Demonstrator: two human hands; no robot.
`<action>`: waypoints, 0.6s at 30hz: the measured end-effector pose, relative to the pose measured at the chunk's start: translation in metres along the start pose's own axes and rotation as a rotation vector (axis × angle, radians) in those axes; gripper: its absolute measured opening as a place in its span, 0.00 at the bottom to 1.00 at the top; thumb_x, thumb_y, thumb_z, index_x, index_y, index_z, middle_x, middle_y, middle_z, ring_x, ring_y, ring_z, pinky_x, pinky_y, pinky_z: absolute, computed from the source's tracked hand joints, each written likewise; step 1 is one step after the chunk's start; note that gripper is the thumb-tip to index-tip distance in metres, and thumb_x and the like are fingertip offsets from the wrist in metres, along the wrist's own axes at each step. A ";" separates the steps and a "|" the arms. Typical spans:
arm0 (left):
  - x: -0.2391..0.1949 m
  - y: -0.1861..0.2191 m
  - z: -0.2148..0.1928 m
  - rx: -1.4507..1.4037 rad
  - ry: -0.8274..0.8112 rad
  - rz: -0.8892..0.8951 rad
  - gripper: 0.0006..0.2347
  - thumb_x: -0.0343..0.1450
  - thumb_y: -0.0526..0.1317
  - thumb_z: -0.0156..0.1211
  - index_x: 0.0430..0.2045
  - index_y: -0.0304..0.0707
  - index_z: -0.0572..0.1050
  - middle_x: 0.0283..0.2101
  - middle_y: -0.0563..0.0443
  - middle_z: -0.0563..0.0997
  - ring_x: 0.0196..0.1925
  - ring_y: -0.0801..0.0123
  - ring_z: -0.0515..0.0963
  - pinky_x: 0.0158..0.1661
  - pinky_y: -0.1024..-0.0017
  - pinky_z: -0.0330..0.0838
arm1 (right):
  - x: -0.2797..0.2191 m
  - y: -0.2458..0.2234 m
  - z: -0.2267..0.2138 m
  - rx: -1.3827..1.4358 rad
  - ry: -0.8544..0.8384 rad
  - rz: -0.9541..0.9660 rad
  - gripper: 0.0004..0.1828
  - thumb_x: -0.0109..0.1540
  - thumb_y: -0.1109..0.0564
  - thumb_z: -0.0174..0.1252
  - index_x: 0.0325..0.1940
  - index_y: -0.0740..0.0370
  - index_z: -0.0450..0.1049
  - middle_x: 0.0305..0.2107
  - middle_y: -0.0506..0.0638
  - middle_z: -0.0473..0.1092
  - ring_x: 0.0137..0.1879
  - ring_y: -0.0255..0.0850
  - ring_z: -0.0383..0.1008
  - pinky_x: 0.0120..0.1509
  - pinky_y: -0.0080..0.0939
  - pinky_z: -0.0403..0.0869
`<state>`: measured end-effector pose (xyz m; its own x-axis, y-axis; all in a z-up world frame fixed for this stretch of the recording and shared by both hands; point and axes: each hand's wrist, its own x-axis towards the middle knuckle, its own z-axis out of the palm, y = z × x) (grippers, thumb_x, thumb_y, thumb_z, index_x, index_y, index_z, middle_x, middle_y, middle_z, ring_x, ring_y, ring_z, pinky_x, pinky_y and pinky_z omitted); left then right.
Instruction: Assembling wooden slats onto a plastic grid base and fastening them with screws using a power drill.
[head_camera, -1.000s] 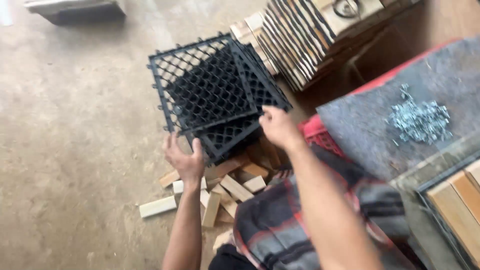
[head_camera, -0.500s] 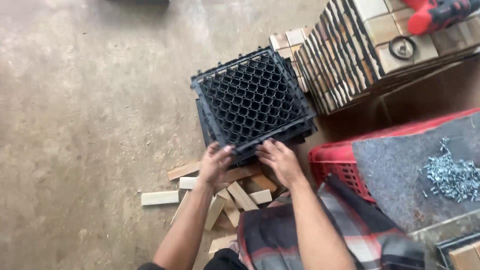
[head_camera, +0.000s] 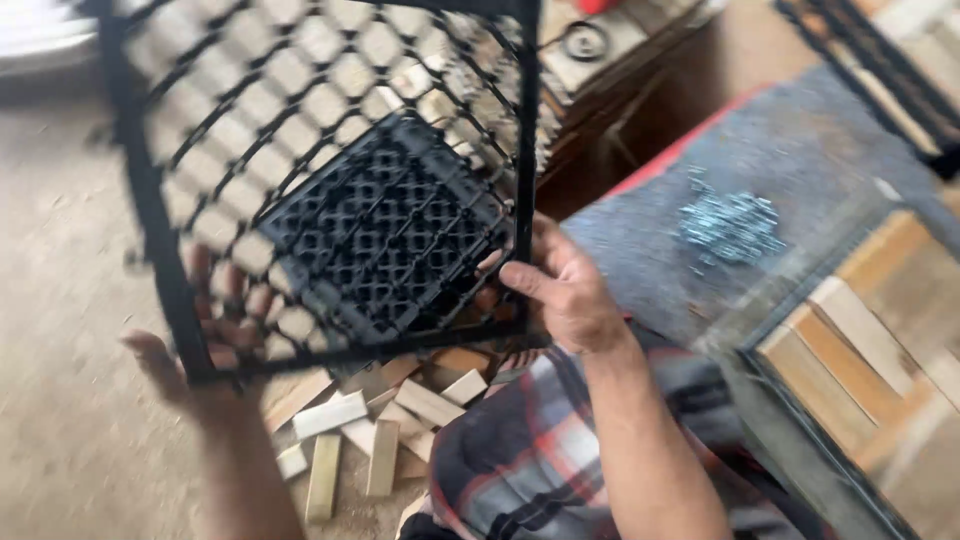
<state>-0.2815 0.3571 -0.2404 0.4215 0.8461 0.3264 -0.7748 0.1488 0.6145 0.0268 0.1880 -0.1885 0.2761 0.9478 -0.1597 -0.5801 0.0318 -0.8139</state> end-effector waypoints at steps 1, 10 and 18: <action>-0.004 0.005 -0.008 -0.053 0.146 -0.109 0.28 0.72 0.50 0.58 0.68 0.39 0.68 0.67 0.42 0.74 0.64 0.55 0.75 0.69 0.43 0.66 | -0.011 -0.015 -0.003 -0.024 0.143 -0.066 0.32 0.62 0.64 0.62 0.70 0.60 0.62 0.40 0.59 0.77 0.36 0.50 0.79 0.39 0.46 0.80; 0.016 -0.114 0.170 0.156 0.137 -0.549 0.27 0.67 0.39 0.56 0.65 0.39 0.71 0.51 0.38 0.81 0.43 0.61 0.83 0.47 0.60 0.82 | -0.181 -0.068 -0.093 -0.020 0.772 -0.505 0.28 0.61 0.62 0.63 0.65 0.67 0.68 0.38 0.63 0.76 0.32 0.50 0.77 0.38 0.44 0.80; -0.002 -0.303 0.304 0.303 -0.532 -0.539 0.18 0.75 0.28 0.58 0.61 0.27 0.70 0.52 0.36 0.76 0.47 0.56 0.82 0.52 0.55 0.83 | -0.351 -0.058 -0.179 -0.422 1.472 -0.703 0.24 0.64 0.63 0.65 0.65 0.60 0.74 0.34 0.51 0.75 0.40 0.35 0.78 0.49 0.34 0.83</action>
<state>0.0962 0.1544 -0.2088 0.9266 0.3295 0.1812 -0.2727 0.2569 0.9272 0.1010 -0.2032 -0.1850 0.9455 -0.3013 0.1232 0.1220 -0.0227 -0.9923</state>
